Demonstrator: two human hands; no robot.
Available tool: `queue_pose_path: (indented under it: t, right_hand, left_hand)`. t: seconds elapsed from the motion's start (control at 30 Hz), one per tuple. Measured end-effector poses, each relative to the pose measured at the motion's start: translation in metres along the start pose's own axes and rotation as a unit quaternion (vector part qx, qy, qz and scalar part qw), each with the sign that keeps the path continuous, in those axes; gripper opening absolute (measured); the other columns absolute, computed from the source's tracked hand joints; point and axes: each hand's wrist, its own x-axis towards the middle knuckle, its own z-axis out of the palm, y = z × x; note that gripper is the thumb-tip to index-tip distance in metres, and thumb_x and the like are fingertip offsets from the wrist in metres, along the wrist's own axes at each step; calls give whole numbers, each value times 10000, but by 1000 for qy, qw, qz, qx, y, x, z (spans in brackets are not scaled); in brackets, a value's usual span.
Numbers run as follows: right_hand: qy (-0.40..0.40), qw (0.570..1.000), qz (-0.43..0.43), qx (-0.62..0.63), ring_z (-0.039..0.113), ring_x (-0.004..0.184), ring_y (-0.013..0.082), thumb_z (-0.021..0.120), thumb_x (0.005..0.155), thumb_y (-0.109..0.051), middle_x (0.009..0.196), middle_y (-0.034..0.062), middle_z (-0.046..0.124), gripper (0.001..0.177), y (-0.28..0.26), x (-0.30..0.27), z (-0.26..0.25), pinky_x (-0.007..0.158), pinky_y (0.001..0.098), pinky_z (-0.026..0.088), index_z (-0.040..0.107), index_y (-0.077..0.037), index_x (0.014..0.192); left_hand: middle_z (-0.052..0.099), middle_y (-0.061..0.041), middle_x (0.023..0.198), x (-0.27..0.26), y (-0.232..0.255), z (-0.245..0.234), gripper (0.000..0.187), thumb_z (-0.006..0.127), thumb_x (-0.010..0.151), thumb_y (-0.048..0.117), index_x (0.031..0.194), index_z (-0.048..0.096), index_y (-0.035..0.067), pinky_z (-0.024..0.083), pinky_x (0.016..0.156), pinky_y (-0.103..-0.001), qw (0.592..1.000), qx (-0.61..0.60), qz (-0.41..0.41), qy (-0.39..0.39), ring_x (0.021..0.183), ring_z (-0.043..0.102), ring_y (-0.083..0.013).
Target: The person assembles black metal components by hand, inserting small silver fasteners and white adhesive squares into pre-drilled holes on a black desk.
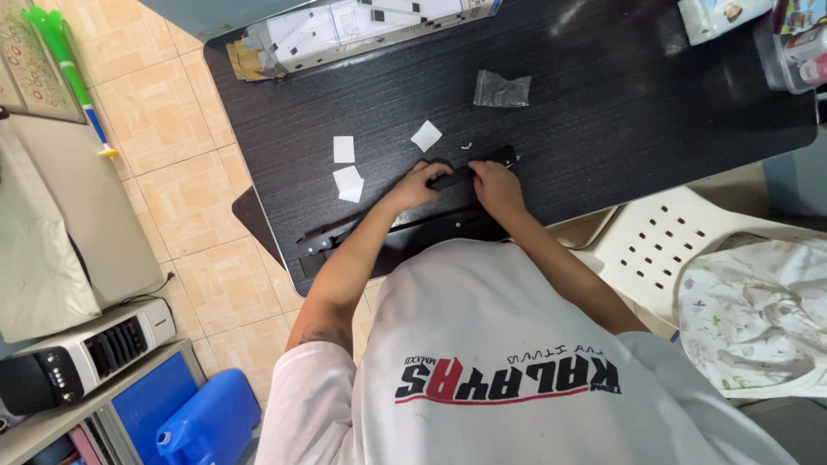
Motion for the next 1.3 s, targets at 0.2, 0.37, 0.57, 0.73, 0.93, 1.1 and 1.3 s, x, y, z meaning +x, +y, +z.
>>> queue_pose_path:
  t: [0.2, 0.37, 0.57, 0.73, 0.93, 1.1, 1.3]
  right_hand:
    - [6, 997, 1, -80, 680, 934, 342, 650, 853, -48, 948, 145, 708, 92, 14, 16, 36, 827, 467, 547, 690, -39, 936]
    - [-28, 995, -24, -95, 676, 927, 353, 640, 857, -21, 926, 162, 695, 40, 16, 20, 41, 811, 473, 555, 655, -26, 894]
    - [-30, 998, -45, -27, 680, 900, 363, 632, 828, -9, 899, 159, 699, 95, 14, 18, 32, 770, 495, 544, 657, -49, 910]
    - [-47, 993, 18, 108, 719, 852, 321, 725, 863, -86, 901, 134, 750, 119, 6, 15, 17, 743, 432, 562, 688, -41, 967]
    - [-18, 959, 144, 244, 738, 801, 173, 721, 910, -124, 895, 83, 764, 176, 16, 13, -2, 719, 304, 569, 701, -56, 1071]
    - [-61, 942, 171, 281, 739, 784, 160, 733, 906, -135, 878, 58, 774, 108, 17, 17, 3, 713, 285, 573, 747, -82, 999]
    - [71, 980, 106, 152, 671, 846, 224, 737, 941, -126, 953, 97, 694, 77, 31, 22, -6, 769, 352, 536, 707, -60, 966]
  left_hand:
    - [644, -7, 1284, 18, -22, 18, 494, 592, 826, 38, 1215, 738, 307, 342, 1117, -530, 990, 118, -59, 44, 1287, 558, -271]
    - [686, 25, 1252, 25, -35, 37, 433, 566, 869, 33, 1129, 792, 295, 346, 1126, -515, 983, 119, -97, 102, 1256, 561, -273]
    - [703, -52, 979, 5, -20, 34, 449, 616, 731, -44, 1118, 725, 157, 520, 890, -433, 976, 76, 25, 202, 1021, 670, -282]
    - [676, -46, 970, -4, -11, 39, 307, 659, 782, -47, 997, 747, 155, 521, 885, -453, 946, 182, 46, 266, 981, 664, -284]
    - [606, -47, 1091, -14, 3, 42, 340, 685, 751, -19, 1052, 704, 139, 507, 926, -444, 921, 235, 63, 304, 1076, 565, -299]
    - [603, -89, 1039, -29, 3, 50, 252, 694, 813, 57, 1060, 668, 95, 516, 865, -440, 920, 242, 96, 293, 1012, 592, -302]
    - [626, -66, 985, -50, -10, 68, 202, 676, 802, 116, 1003, 691, 111, 537, 817, -435, 912, 271, 144, 271, 955, 624, -281]
